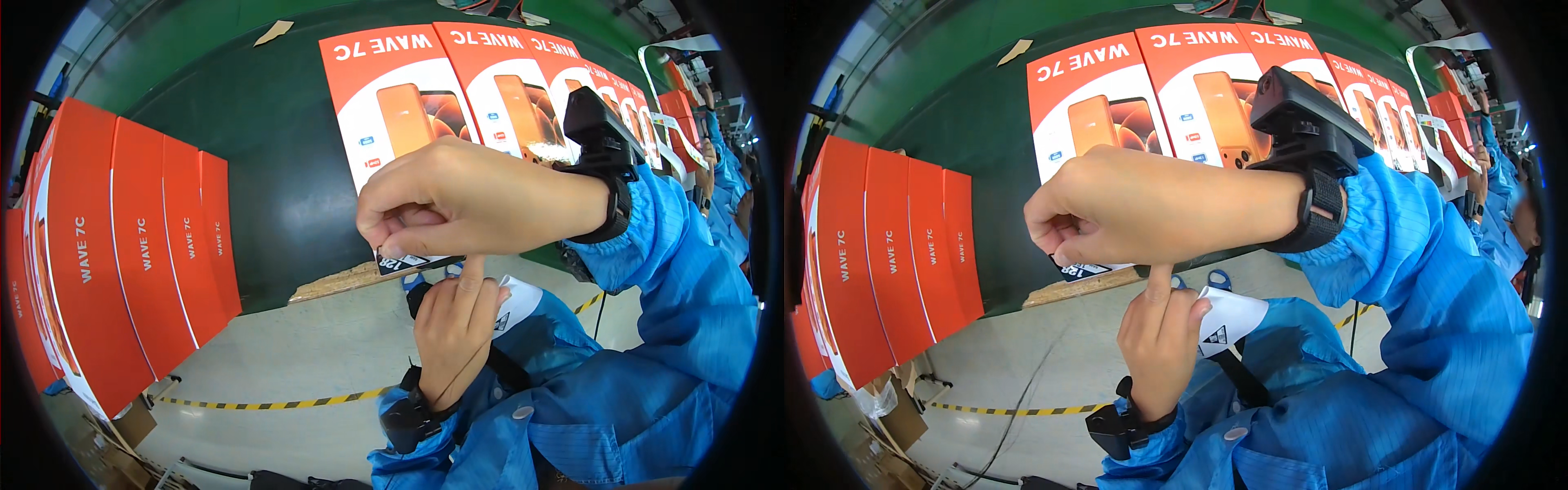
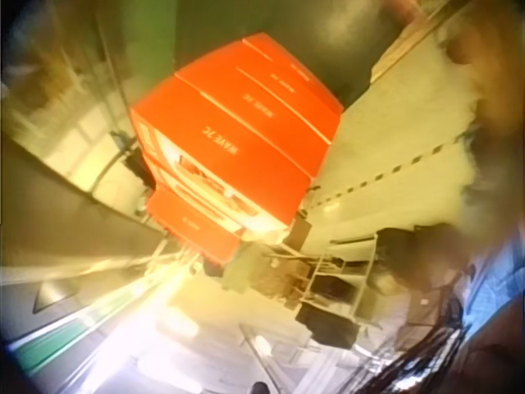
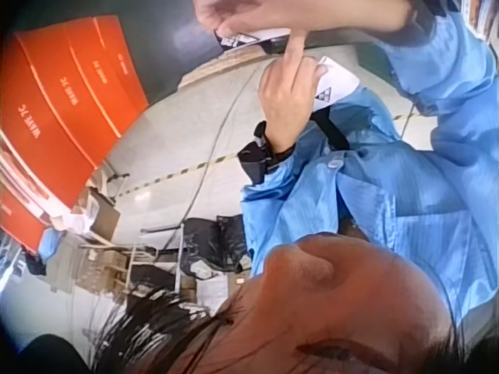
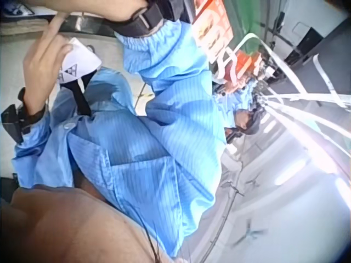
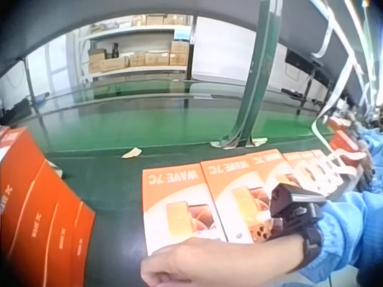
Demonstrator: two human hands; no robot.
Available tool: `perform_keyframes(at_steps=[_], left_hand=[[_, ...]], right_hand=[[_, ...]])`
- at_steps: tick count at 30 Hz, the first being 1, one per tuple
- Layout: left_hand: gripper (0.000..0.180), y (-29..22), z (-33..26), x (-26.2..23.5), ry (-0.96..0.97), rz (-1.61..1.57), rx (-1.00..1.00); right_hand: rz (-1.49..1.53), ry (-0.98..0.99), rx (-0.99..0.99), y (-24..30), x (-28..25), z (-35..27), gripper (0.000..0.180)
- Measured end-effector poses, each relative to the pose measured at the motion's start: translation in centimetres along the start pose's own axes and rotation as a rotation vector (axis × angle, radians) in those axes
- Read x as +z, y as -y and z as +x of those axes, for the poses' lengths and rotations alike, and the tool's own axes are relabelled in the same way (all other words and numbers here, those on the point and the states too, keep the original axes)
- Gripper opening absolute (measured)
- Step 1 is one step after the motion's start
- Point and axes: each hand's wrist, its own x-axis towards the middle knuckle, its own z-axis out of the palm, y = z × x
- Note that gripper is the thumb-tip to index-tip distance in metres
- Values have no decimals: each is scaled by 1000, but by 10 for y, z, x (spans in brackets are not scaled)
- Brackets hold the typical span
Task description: The worker is peeling stickers from a sheet and applying them to the back of smartphone boxes on a production line.
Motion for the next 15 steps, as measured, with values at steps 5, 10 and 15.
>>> perform_keyframes(at_steps=[5,10,15], left_hand=[[15,-2,2,-1,15,4,-1],[14,-2,2,-2,19,-11,-12],[13,-1,0,0,18,-4,-5]], right_hand=[[54,-80,-35,-4,3,0,8],[-12,-85,-45,-4,5,-1,3],[-193,-142,-242,-13,14,-5,12]])
